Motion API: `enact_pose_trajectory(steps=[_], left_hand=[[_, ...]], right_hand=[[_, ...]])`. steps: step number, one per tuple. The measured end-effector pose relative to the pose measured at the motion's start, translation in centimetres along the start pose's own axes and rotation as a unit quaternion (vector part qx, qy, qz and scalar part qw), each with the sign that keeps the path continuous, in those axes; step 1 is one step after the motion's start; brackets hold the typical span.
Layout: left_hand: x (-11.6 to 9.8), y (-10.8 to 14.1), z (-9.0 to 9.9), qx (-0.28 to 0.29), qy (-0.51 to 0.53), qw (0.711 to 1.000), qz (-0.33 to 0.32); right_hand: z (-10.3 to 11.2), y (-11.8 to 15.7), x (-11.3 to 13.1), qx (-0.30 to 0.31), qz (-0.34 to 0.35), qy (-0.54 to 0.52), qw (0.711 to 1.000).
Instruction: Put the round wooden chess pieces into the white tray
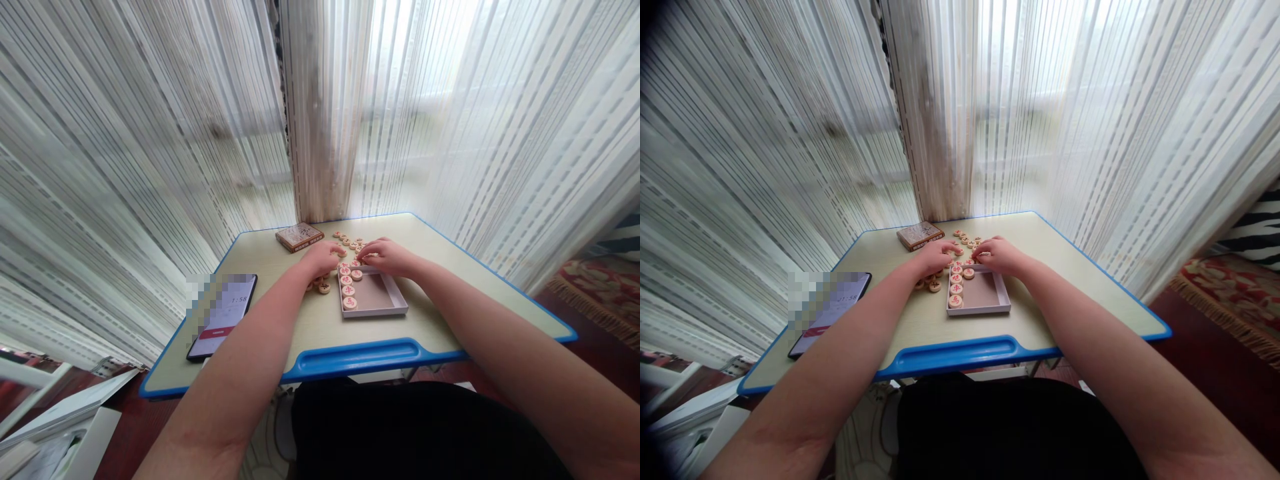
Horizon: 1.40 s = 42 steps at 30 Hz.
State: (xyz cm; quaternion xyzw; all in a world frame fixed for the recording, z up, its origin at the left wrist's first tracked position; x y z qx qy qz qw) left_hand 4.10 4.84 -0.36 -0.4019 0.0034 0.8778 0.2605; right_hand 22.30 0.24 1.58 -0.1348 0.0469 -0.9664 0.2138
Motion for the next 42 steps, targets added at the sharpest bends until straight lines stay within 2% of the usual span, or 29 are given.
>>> enact_pose_trajectory(steps=[4, 8, 13, 20, 26, 28, 33, 37, 42], left_hand=[[-0.5, 0.2, 0.0, 0.026, -0.016, 0.999, -0.021], [-0.9, 0.6, 0.3, 0.061, -0.037, 0.997, -0.013], [-1.1, 0.8, 0.4, 0.096, -0.029, 0.995, -0.007], [-0.8, 0.7, 0.7, 0.085, -0.006, 0.996, -0.021], [-1.0, 0.9, 0.8, 0.136, 0.006, 0.990, -0.035], [-1.0, 0.9, 0.7, 0.126, 0.000, 0.991, -0.033], [-0.7, 0.4, 0.4, 0.054, -0.049, 0.995, -0.064], [-0.3, 0.1, 0.1, 0.010, -0.105, 0.988, -0.112], [-0.2, 0.0, 0.0, 0.022, -0.112, 0.987, -0.111]], right_hand=[[-0.2, 0.0, -0.1, -0.002, 0.019, -0.013, 1.000], [-0.3, 0.0, 0.0, 0.016, 0.052, -0.027, 0.998], [-0.4, -0.2, -0.3, 0.020, 0.034, -0.011, 0.999], [-0.8, -0.4, -0.8, -0.002, 0.025, 0.046, 0.999], [-1.0, -0.5, -1.2, 0.001, 0.020, 0.044, 0.999], [-1.0, -0.6, -1.3, -0.012, 0.018, 0.047, 0.999], [-0.9, -0.7, -1.5, -0.054, 0.025, 0.048, 0.997], [-0.9, -0.7, -1.3, -0.038, 0.039, 0.029, 0.998], [-0.9, -0.7, -1.2, -0.029, 0.037, 0.018, 0.999]])
Point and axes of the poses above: each hand's wrist, its own y-axis away from the middle knuckle, its own z-axis out of the back of the hand, x = y × z, the point moved 2 cm from there along -y, towards the middle knuckle, and after that the axes turned 8 degrees about y, right-handed, at the moved point
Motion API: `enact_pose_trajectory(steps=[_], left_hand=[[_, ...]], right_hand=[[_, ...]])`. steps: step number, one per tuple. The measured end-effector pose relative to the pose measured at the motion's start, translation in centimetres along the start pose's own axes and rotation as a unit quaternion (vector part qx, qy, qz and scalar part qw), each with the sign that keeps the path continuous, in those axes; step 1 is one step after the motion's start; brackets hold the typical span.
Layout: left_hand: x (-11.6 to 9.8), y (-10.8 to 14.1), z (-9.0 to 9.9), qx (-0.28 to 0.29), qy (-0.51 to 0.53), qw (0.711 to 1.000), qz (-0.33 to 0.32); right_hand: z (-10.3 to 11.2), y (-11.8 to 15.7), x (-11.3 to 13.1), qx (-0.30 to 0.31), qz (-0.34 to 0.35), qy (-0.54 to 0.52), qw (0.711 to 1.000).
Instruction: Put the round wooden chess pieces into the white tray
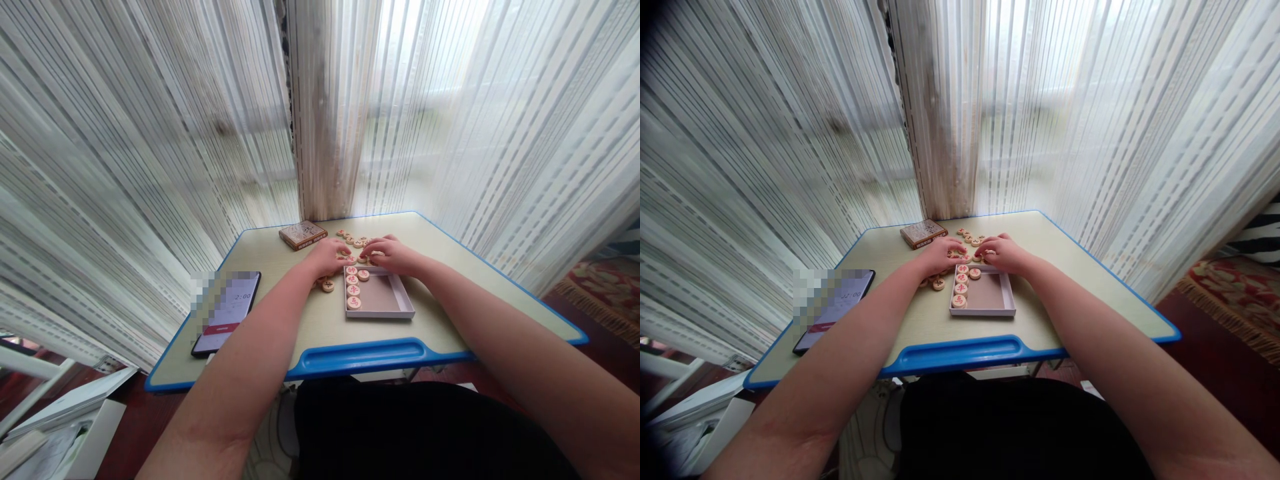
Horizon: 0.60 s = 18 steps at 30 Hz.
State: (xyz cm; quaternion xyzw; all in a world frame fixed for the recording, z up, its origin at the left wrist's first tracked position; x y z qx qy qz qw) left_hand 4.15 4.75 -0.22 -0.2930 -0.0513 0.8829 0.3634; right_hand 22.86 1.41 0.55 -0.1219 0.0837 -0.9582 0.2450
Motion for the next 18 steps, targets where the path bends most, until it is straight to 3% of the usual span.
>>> enact_pose_trajectory(steps=[5, 10, 16, 18], left_hand=[[0.03, 0.04, 0.11, 0.033, 0.024, 0.999, 0.012], [0.17, -0.02, 0.09, 0.020, 0.030, 0.999, 0.017], [-0.12, 0.50, 0.76, -0.003, 0.079, 0.992, 0.095], [-0.18, 0.64, 0.96, -0.004, 0.084, 0.989, 0.123]], right_hand=[[-0.02, 0.02, 0.12, -0.005, 0.023, 0.005, 1.000], [-0.03, -0.05, 0.09, 0.007, 0.017, 0.017, 1.000], [0.29, 0.01, -0.49, -0.051, -0.060, 0.064, 0.995], [0.27, 0.01, -0.67, -0.038, -0.079, 0.071, 0.994]])
Point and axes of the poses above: each hand's wrist, its own y-axis away from the middle knuckle, its own z-axis out of the back of the hand, x = y × z, the point moved 2 cm from there along -y, towards the middle knuckle, and after that the axes turned 8 degrees about y, right-handed, at the moved point
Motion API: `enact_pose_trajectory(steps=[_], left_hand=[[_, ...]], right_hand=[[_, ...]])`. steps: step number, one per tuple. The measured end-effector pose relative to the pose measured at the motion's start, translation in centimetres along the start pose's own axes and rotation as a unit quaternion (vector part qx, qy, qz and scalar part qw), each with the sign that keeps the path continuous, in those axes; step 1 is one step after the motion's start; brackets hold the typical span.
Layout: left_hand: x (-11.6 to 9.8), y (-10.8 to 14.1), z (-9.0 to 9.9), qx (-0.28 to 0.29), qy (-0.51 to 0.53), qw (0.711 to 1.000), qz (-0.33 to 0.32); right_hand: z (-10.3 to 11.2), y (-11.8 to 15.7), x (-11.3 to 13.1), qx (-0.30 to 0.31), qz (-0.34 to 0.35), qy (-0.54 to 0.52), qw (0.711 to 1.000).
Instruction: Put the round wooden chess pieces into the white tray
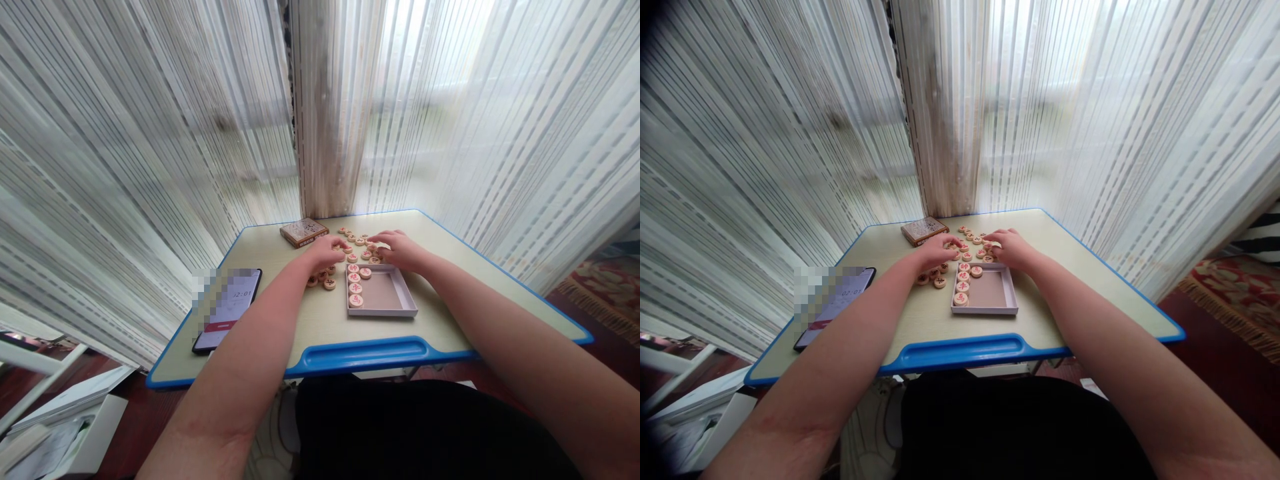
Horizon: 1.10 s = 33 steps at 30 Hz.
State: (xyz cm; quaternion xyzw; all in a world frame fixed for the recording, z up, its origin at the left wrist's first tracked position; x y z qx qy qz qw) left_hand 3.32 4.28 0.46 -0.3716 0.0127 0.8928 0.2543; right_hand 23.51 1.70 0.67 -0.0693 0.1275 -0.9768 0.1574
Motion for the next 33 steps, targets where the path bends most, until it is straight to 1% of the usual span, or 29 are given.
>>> enact_pose_trajectory(steps=[3, 8, 12, 16, 20, 22, 25, 27, 30, 33], left_hand=[[0.1, 0.0, 0.0, 0.007, -0.018, 1.000, -0.009], [0.6, -0.3, -0.3, 0.006, -0.036, 0.998, -0.042], [0.7, -0.2, -0.2, 0.012, -0.036, 0.999, -0.038], [0.5, -0.3, -0.3, 0.020, -0.027, 0.999, -0.039], [0.7, -0.8, -0.7, 0.049, -0.059, 0.997, -0.027], [0.8, -1.0, -0.8, 0.054, -0.062, 0.996, -0.034], [0.8, -0.9, -0.8, 0.034, -0.058, 0.997, -0.046], [0.7, -0.8, -0.6, 0.024, -0.058, 0.997, -0.046], [0.4, -0.5, -0.3, 0.015, -0.059, 0.997, -0.044], [0.3, -0.4, -0.1, 0.009, -0.074, 0.996, -0.043]], right_hand=[[0.0, 0.0, 0.0, 0.031, -0.004, 0.000, 1.000], [0.1, 0.1, 0.1, 0.024, -0.009, 0.002, 1.000], [0.0, 0.1, 0.1, 0.031, -0.007, -0.004, 0.999], [0.1, 0.1, 0.0, 0.033, -0.023, -0.005, 0.999], [0.2, 0.0, -0.1, 0.032, -0.038, -0.007, 0.999], [0.2, 0.0, -0.3, 0.039, -0.067, -0.025, 0.997], [0.0, 0.1, -0.8, 0.046, -0.142, -0.069, 0.986], [0.0, 0.2, -0.9, 0.044, -0.169, -0.094, 0.980], [0.1, 0.2, -0.6, 0.052, -0.144, -0.122, 0.981], [0.1, 0.2, -0.2, 0.065, -0.110, -0.120, 0.985]])
Point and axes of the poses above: each hand's wrist, its own y-axis away from the middle knuckle, its own z-axis out of the back of the hand, x = y × z, the point moved 2 cm from there along -y, towards the middle knuckle, and after that the axes turned 8 degrees about y, right-handed, at the moved point
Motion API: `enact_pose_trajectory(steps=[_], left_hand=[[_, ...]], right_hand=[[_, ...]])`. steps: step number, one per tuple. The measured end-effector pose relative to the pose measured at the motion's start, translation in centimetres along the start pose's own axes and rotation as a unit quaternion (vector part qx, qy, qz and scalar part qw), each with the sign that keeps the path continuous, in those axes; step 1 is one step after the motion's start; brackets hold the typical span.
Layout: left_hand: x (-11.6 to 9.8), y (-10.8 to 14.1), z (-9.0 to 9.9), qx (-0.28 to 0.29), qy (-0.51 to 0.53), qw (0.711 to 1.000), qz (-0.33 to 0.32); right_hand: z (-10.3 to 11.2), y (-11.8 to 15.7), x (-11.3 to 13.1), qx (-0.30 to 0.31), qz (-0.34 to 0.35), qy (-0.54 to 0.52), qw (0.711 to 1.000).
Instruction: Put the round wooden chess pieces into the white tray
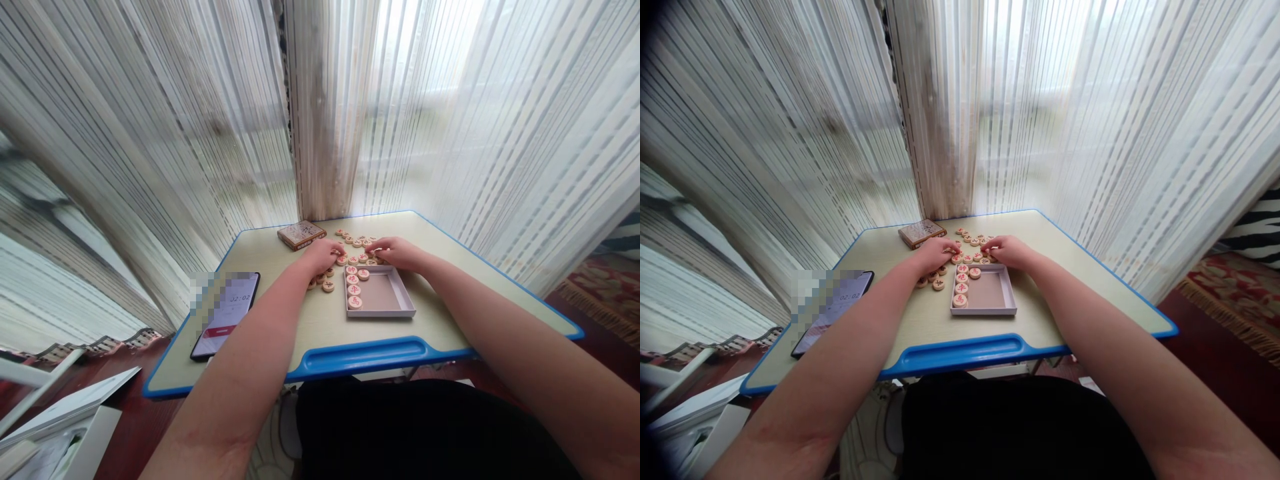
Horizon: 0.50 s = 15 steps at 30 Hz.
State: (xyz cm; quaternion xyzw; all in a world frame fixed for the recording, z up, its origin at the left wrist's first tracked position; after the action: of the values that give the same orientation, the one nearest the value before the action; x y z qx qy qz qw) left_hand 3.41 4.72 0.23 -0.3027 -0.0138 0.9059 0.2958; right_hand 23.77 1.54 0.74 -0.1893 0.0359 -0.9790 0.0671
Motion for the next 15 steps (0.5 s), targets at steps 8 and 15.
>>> enact_pose_trajectory(steps=[8, 15], left_hand=[[-0.05, 0.00, 0.10, -0.004, -0.054, 0.998, -0.012], [0.29, -0.13, -0.16, -0.016, -0.069, 0.997, -0.017]], right_hand=[[0.15, -0.07, -0.36, -0.018, 0.003, 0.057, 0.998], [-0.04, -0.27, -0.52, -0.024, 0.020, 0.070, 0.997]])
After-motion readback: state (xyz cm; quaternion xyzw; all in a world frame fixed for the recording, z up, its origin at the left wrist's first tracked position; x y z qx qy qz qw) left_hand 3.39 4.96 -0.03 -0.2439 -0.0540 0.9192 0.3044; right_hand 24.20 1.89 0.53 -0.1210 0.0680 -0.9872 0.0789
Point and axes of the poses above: each hand's wrist, its own y-axis away from the middle knuckle, its own z-axis out of the back of the hand, x = y × z, the point moved 2 cm from there along -y, towards the middle knuckle, and after that the axes turned 8 degrees about y, right-handed, at the moved point
